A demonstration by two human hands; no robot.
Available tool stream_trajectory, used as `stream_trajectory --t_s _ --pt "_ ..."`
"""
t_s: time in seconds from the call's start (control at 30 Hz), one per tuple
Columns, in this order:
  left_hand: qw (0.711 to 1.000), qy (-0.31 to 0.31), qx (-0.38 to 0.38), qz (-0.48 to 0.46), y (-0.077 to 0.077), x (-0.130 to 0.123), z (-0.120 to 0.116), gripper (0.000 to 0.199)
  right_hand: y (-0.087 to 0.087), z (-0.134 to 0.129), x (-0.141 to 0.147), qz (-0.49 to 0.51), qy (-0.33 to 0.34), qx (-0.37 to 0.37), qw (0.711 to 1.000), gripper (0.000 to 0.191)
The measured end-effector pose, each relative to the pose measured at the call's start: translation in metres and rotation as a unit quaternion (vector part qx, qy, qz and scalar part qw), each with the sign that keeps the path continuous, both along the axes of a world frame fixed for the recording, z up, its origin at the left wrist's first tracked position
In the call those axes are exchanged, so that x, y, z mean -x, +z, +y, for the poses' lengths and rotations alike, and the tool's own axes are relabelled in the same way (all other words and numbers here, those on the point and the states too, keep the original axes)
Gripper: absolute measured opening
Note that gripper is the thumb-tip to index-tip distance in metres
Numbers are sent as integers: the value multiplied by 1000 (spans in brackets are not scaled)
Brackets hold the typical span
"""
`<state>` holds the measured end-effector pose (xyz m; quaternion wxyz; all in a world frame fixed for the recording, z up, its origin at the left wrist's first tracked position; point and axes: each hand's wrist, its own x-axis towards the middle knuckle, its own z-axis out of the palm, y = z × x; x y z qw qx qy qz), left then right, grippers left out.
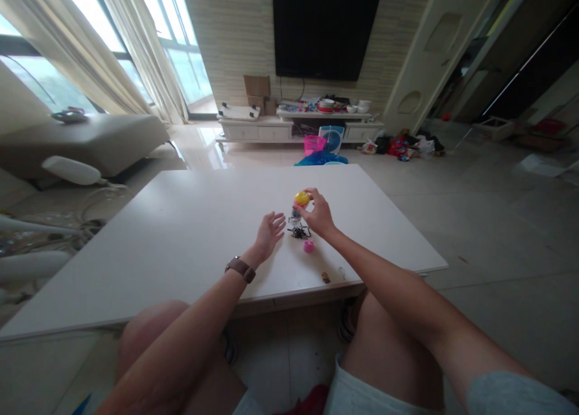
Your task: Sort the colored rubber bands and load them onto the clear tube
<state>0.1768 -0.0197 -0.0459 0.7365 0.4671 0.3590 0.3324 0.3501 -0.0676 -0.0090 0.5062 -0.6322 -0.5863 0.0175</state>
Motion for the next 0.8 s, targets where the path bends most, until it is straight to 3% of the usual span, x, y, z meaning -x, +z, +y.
stream_trajectory --t_s 0.07,0.17,0.27,0.47,0.67,0.8 --pt "994 -1 -104 35 -6 -2 2 43 1 1 0 69 33 10 997 43" --pt "959 -25 -272 80 -13 -4 3 49 2 2 2 152 79 17 985 44" --pt "931 -14 -354 88 -18 -5 4 40 -2 5 4 213 115 16 970 49" --pt "911 30 -401 94 -16 -5 4 28 -14 9 6 230 164 44 958 51" --pt "911 48 -375 161 -12 -4 1 40 -9 12 -4 172 52 30 983 42" --pt "916 60 -356 174 -9 -2 2 35 -5 14 -14 131 -1 27 991 39"
